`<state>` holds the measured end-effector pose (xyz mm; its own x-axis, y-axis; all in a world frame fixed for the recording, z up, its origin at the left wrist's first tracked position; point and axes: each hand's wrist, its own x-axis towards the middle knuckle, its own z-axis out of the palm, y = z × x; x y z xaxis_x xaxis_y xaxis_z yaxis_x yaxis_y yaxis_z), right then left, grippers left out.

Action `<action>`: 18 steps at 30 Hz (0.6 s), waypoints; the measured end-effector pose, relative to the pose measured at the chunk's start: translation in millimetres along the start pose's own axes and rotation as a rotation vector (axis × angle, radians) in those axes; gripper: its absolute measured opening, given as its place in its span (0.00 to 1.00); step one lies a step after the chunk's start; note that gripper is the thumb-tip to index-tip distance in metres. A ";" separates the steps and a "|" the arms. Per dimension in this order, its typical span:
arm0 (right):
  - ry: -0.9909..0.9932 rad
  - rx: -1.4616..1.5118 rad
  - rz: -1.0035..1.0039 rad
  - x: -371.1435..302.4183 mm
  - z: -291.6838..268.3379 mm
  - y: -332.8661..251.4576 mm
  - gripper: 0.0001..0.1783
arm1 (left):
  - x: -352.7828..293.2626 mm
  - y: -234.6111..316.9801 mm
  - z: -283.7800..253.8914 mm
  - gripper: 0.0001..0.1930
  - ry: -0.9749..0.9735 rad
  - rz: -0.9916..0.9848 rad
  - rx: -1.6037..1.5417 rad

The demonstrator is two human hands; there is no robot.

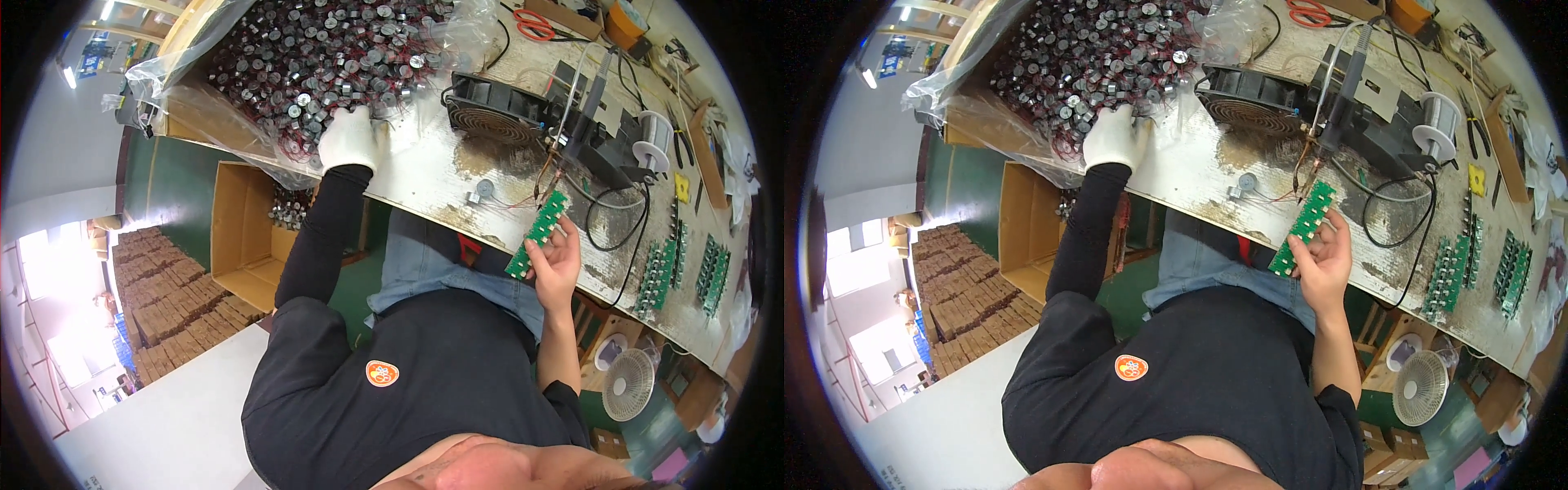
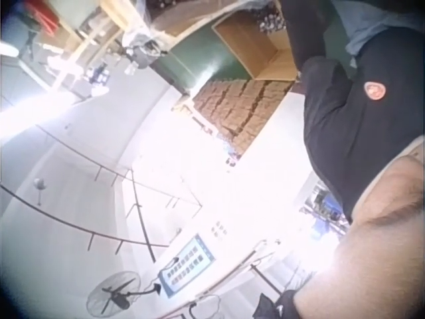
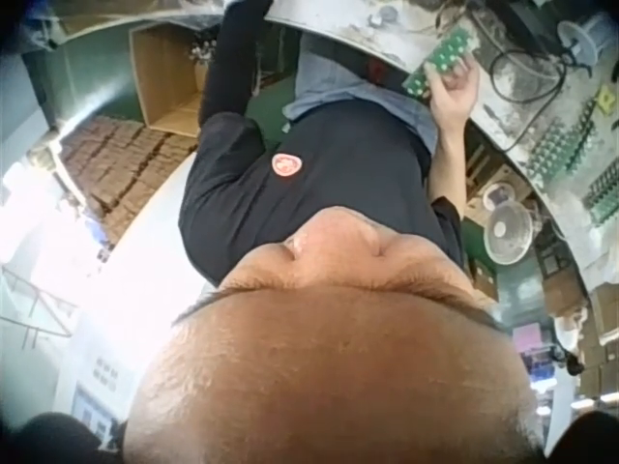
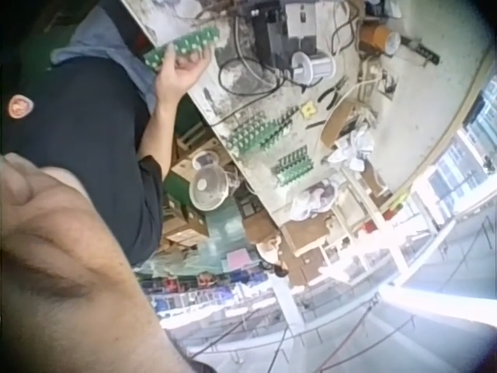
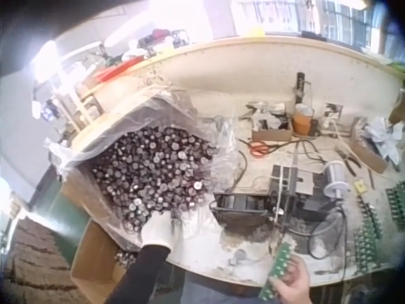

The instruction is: The person picks up a circuit board and a wire, holds them against a soldering iron, and then places the board on the table before sorting components into a box.

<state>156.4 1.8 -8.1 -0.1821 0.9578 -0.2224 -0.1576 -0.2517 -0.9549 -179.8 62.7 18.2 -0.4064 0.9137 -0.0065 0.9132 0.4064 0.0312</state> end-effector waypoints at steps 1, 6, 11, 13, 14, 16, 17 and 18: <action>-0.001 0.000 -0.001 -0.7 -1.1 0.7 0.32 | -1.3 1.4 -0.7 0.16 0.014 0.007 -0.012; -0.004 0.036 0.013 -1.2 -2.5 1.2 0.33 | -35.1 0.4 18.1 0.11 0.186 0.016 -0.196; -0.053 0.065 0.036 -1.5 -6.6 -0.7 0.33 | -55.2 9.0 39.6 0.14 0.440 0.013 -0.414; -0.078 0.067 0.060 -1.4 -8.6 -2.1 0.32 | -64.6 21.9 36.0 0.13 0.338 -0.083 -0.490; -0.087 0.072 0.071 -0.7 -8.8 -2.6 0.32 | -67.7 25.7 38.5 0.11 0.329 -0.121 -0.479; -0.109 0.071 0.085 -0.1 -10.4 -2.8 0.32 | -75.6 36.0 35.3 0.08 0.354 -0.112 -0.491; -0.109 0.082 0.081 1.5 -9.5 -1.3 0.32 | -75.5 36.1 36.5 0.08 0.375 -0.120 -0.557; -0.115 0.089 0.079 2.2 -8.7 -2.3 0.32 | -77.2 34.3 33.8 0.08 0.347 -0.141 -0.659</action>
<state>164.8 5.7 -8.1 -0.3062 0.9138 -0.2669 -0.2229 -0.3413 -0.9131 -116.1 6.3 -14.0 -0.6043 0.7542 0.2568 0.6881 0.3317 0.6453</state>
